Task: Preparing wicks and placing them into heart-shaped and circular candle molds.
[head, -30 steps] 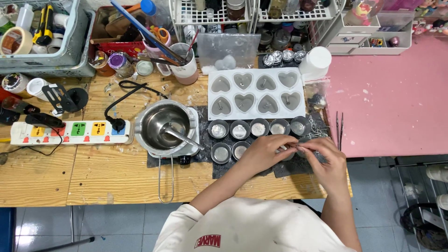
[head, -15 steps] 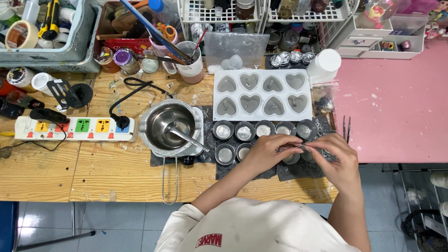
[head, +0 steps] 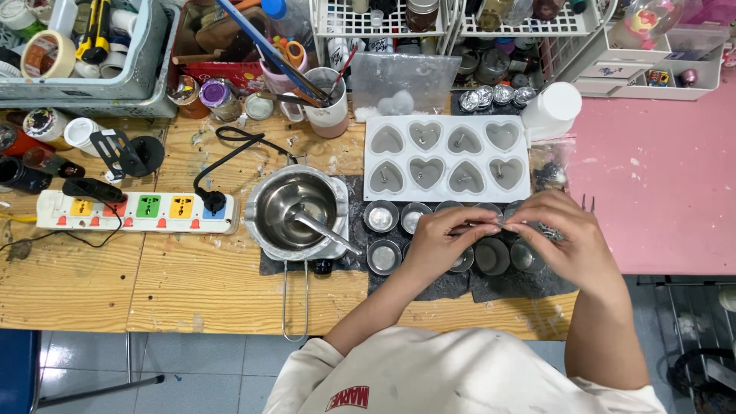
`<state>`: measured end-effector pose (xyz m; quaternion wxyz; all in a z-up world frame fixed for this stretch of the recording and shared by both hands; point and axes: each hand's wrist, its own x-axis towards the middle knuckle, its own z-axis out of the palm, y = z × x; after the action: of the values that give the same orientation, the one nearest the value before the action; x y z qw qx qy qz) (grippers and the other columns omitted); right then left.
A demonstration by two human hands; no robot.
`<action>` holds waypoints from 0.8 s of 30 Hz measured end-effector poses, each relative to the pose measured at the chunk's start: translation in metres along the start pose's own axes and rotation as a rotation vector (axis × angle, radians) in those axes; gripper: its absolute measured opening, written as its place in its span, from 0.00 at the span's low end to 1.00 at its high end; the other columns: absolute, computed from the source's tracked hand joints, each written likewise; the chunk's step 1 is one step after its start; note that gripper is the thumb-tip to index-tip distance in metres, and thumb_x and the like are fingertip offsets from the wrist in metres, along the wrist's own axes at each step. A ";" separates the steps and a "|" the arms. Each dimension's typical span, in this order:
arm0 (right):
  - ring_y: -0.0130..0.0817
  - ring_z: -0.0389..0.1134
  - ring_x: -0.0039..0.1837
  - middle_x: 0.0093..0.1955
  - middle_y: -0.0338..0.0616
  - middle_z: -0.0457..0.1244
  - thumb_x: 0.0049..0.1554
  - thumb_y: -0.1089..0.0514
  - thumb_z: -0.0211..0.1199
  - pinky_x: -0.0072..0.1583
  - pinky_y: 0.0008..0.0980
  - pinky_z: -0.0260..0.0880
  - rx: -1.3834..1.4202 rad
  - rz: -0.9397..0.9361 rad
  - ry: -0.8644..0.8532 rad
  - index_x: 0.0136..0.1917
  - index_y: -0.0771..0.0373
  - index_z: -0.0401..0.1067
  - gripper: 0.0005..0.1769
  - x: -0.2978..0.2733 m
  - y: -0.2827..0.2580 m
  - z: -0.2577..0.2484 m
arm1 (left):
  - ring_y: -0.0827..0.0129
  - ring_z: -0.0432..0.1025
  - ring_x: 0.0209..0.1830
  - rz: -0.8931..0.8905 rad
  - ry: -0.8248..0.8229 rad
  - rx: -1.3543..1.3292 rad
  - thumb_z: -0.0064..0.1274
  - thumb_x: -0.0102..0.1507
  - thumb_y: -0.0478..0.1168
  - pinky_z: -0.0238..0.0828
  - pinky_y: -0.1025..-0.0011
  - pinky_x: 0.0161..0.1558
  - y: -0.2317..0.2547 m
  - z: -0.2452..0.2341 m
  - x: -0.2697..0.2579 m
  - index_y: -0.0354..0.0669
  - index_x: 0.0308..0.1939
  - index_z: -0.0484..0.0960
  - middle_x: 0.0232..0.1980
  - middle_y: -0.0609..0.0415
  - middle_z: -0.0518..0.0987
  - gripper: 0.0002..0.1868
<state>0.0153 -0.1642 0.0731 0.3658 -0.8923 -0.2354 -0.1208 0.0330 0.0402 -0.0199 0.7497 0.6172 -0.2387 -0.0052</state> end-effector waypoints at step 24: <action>0.40 0.63 0.47 0.38 0.40 0.63 0.50 0.58 0.75 0.51 0.43 0.63 -0.229 -0.338 -0.276 0.42 0.59 0.81 0.06 0.194 0.082 0.133 | 0.57 0.66 0.63 -0.115 0.022 0.950 0.53 0.68 0.50 0.57 0.53 0.63 0.002 -0.006 -0.002 0.36 0.63 0.75 0.62 0.50 0.77 0.26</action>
<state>0.2291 -0.0562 0.0057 0.2012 -0.8840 -0.4137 -0.0831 0.0331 0.0468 -0.0192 0.3856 0.9038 -0.1720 0.0697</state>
